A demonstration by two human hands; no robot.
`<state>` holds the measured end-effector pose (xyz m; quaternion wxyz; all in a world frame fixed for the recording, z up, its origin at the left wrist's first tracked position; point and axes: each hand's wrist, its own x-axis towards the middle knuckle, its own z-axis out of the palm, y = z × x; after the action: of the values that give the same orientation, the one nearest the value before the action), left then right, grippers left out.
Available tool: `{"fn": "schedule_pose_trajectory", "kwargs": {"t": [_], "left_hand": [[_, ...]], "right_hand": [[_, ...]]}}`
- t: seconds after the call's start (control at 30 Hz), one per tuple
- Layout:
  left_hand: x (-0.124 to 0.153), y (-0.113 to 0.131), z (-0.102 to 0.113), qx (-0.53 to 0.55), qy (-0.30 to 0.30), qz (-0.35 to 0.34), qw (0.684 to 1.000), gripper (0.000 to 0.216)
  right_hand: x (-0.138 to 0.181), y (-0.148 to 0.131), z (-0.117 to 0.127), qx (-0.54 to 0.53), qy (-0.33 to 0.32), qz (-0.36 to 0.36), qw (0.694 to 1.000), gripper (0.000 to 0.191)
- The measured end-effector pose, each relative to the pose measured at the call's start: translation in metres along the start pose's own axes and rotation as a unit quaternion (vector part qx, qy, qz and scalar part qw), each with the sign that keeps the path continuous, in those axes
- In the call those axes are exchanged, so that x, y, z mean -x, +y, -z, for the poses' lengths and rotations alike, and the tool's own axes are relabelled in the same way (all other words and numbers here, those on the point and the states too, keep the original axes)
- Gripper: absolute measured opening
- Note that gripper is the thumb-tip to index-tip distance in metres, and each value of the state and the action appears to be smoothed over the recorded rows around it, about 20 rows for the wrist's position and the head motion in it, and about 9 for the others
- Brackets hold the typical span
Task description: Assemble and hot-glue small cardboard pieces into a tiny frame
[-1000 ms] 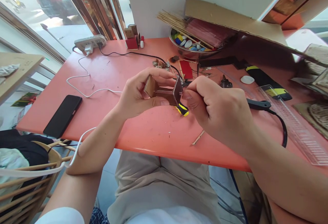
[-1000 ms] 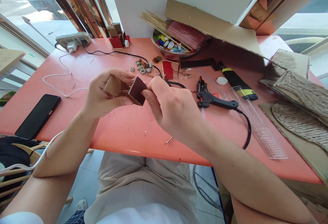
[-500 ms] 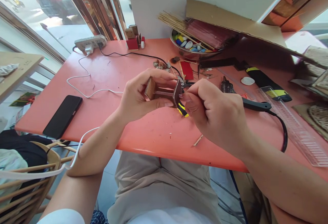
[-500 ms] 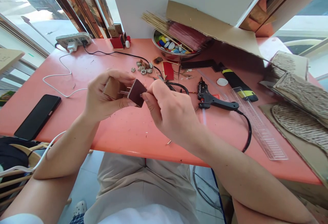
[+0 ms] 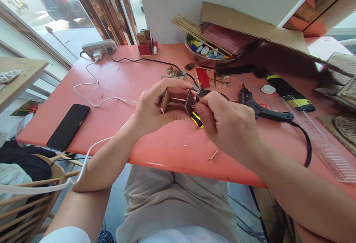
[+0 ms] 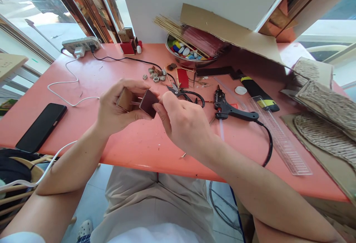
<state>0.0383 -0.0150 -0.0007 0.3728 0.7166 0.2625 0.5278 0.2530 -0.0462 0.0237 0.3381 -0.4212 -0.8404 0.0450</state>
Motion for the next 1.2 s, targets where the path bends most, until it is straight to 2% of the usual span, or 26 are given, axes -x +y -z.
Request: {"fn": "schedule_pose_trajectory", "kwargs": {"t": [0.13, 0.27, 0.47, 0.57, 0.67, 0.8, 0.93, 0.97, 1.03, 1.13, 1.2], "left_hand": [[-0.001, 0.000, -0.002, 0.011, -0.012, 0.015, 1.000, 0.060], [-0.002, 0.000, -0.004, 0.033, -0.014, 0.010, 0.999, 0.056], [-0.003, 0.000, -0.003, 0.036, -0.015, 0.018, 0.999, 0.060], [-0.002, 0.000, -0.002, 0.028, -0.018, 0.032, 0.999, 0.063], [-0.002, 0.002, -0.004, 0.035, -0.024, 0.041, 0.998, 0.059], [-0.002, 0.007, -0.006, 0.043, -0.031, 0.059, 0.997, 0.057], [-0.002, 0.008, -0.006, 0.028, -0.036, 0.073, 0.996, 0.059], [-0.002, 0.007, -0.006, 0.026, -0.035, 0.071, 0.997, 0.060], [-0.002, 0.004, -0.005, 0.027, -0.031, 0.067, 0.997, 0.060], [-0.001, 0.001, -0.006, 0.039, -0.019, 0.071, 0.996, 0.062], [-0.001, 0.000, -0.006, 0.043, -0.013, 0.074, 0.996, 0.063]], "right_hand": [[-0.002, 0.005, -0.003, -0.004, -0.030, 0.019, 0.999, 0.022], [-0.006, 0.014, 0.006, -0.023, -0.069, 0.052, 0.996, 0.014], [-0.011, 0.021, 0.010, 0.006, -0.084, 0.095, 0.992, 0.028], [-0.011, 0.018, 0.008, -0.023, -0.098, 0.071, 0.992, 0.025], [-0.014, 0.015, 0.010, -0.101, -0.127, 0.032, 0.986, 0.024], [-0.019, 0.013, 0.012, -0.237, -0.183, -0.021, 0.954, 0.030], [-0.022, 0.013, 0.012, -0.306, -0.218, -0.067, 0.924, 0.036], [-0.022, 0.013, 0.013, -0.305, -0.225, -0.069, 0.923, 0.037], [-0.022, 0.015, 0.014, -0.262, -0.219, -0.059, 0.938, 0.035], [-0.020, 0.019, 0.012, -0.134, -0.152, -0.012, 0.979, 0.025], [-0.018, 0.023, 0.006, -0.083, -0.115, 0.024, 0.990, 0.025]]}}
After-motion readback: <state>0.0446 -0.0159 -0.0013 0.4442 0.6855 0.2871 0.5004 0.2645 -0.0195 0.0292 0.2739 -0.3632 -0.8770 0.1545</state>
